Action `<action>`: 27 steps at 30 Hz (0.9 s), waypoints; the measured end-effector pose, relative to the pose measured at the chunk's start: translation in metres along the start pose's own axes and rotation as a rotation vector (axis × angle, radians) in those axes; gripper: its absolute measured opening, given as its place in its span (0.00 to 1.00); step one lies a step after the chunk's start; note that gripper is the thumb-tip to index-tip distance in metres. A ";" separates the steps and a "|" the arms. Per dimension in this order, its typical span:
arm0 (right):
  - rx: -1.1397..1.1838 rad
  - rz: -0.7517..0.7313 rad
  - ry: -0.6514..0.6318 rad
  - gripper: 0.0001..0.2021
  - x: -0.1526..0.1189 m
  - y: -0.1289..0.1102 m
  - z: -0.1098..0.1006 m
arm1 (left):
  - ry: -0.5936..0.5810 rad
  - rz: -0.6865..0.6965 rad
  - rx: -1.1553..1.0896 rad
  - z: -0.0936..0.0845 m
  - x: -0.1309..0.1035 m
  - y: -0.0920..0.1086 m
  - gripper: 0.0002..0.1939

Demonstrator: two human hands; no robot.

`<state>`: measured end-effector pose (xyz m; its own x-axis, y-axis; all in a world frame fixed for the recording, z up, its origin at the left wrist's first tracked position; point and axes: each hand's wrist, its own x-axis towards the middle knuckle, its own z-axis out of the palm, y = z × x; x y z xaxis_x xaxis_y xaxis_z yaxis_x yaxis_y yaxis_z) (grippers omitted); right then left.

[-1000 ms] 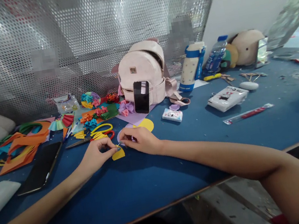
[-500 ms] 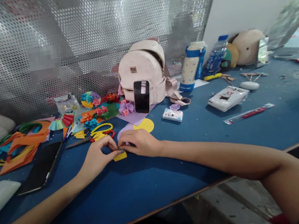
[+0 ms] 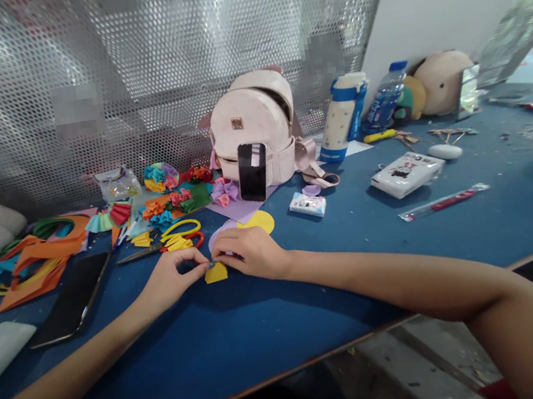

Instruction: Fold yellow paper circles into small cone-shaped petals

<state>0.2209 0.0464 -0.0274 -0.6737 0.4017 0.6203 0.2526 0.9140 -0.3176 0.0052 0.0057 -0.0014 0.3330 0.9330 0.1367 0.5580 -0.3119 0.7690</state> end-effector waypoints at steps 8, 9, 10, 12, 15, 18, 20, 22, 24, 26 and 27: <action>0.020 -0.002 -0.055 0.08 0.001 -0.002 -0.001 | 0.018 -0.033 -0.036 0.003 0.000 0.002 0.08; 0.020 -0.003 -0.063 0.08 0.001 -0.003 -0.001 | 0.024 -0.036 -0.040 0.004 0.000 0.002 0.08; 0.020 -0.005 -0.071 0.08 0.001 -0.003 0.000 | 0.030 -0.040 -0.045 0.006 0.000 0.001 0.08; 0.016 -0.012 -0.072 0.08 0.001 -0.003 0.000 | 0.034 -0.050 -0.058 0.007 0.001 0.000 0.08; 0.013 -0.005 -0.062 0.08 0.000 -0.003 0.001 | 0.003 -0.048 -0.056 0.004 0.003 -0.003 0.08; 0.023 0.020 -0.045 0.08 0.000 -0.002 0.001 | -0.053 -0.013 -0.017 -0.003 0.004 -0.003 0.08; 0.028 0.021 -0.039 0.08 0.001 -0.002 0.000 | -0.077 -0.004 0.004 -0.007 0.005 -0.002 0.07; 0.023 0.010 -0.044 0.08 0.001 -0.003 -0.001 | -0.089 -0.011 0.005 -0.009 0.005 -0.002 0.06; 0.015 -0.001 -0.050 0.08 0.001 -0.003 -0.001 | -0.092 -0.014 -0.009 -0.008 0.005 -0.003 0.06; -0.002 -0.016 -0.050 0.08 0.001 -0.005 -0.001 | -0.087 -0.012 -0.020 -0.005 0.004 -0.005 0.06; -0.019 -0.030 -0.050 0.08 0.001 -0.006 -0.002 | -0.086 -0.013 -0.021 -0.004 0.004 -0.006 0.05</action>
<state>0.2201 0.0414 -0.0240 -0.7145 0.3715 0.5928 0.2447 0.9266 -0.2856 -0.0002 0.0118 -0.0027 0.3908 0.9176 0.0733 0.5465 -0.2954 0.7836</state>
